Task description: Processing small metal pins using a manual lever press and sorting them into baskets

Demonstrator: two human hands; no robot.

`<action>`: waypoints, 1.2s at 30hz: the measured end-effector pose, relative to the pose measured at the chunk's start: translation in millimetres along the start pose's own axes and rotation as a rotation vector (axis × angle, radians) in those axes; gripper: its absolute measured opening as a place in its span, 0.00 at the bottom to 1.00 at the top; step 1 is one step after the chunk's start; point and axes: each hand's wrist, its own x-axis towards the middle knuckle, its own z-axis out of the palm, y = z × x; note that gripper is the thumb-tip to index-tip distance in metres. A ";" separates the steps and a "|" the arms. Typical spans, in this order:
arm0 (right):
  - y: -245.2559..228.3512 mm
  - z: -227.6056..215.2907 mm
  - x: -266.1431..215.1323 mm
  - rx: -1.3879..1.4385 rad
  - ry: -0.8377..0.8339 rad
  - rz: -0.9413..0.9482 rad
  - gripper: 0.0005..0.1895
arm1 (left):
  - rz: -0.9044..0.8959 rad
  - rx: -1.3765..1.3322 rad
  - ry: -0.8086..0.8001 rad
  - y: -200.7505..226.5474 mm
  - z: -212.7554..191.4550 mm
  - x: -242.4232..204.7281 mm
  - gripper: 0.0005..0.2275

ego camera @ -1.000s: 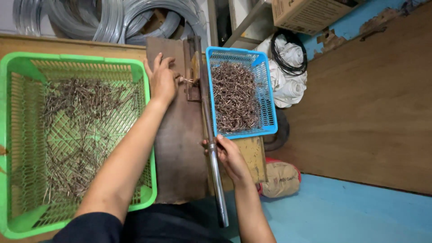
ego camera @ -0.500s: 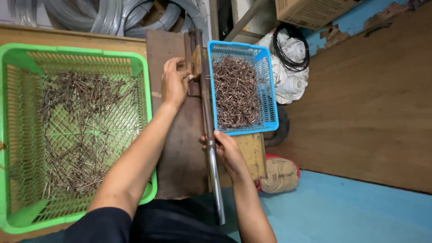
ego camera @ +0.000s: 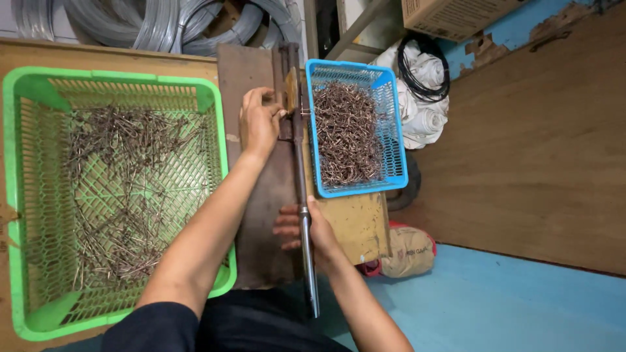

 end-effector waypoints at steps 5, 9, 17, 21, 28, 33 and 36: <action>13.3 -20.0 12.5 -0.044 0.052 0.184 0.49 | -0.021 -0.004 -0.005 2.2 0.1 0.7 0.04; -23.0 31.1 -17.5 -0.061 0.172 0.183 0.41 | -0.211 -0.153 0.016 23.6 -13.4 5.9 0.17; 2.9 27.2 6.6 -0.311 0.450 0.057 0.44 | -0.316 -0.254 0.010 24.6 -10.2 3.7 0.14; 10.2 19.4 17.9 -0.419 0.549 0.075 0.46 | -0.194 -0.197 0.009 30.0 -13.1 5.4 0.15; 11.6 21.2 15.5 -0.528 0.594 0.076 0.47 | 0.198 0.059 0.086 -20.9 19.1 -0.3 0.06; 6.5 24.6 16.2 -0.553 0.622 0.093 0.46 | -0.052 -0.096 -0.040 12.1 -8.1 4.5 0.14; 0.8 34.5 16.6 -0.624 0.630 0.065 0.48 | 0.101 0.095 -0.009 -5.1 13.7 2.8 0.10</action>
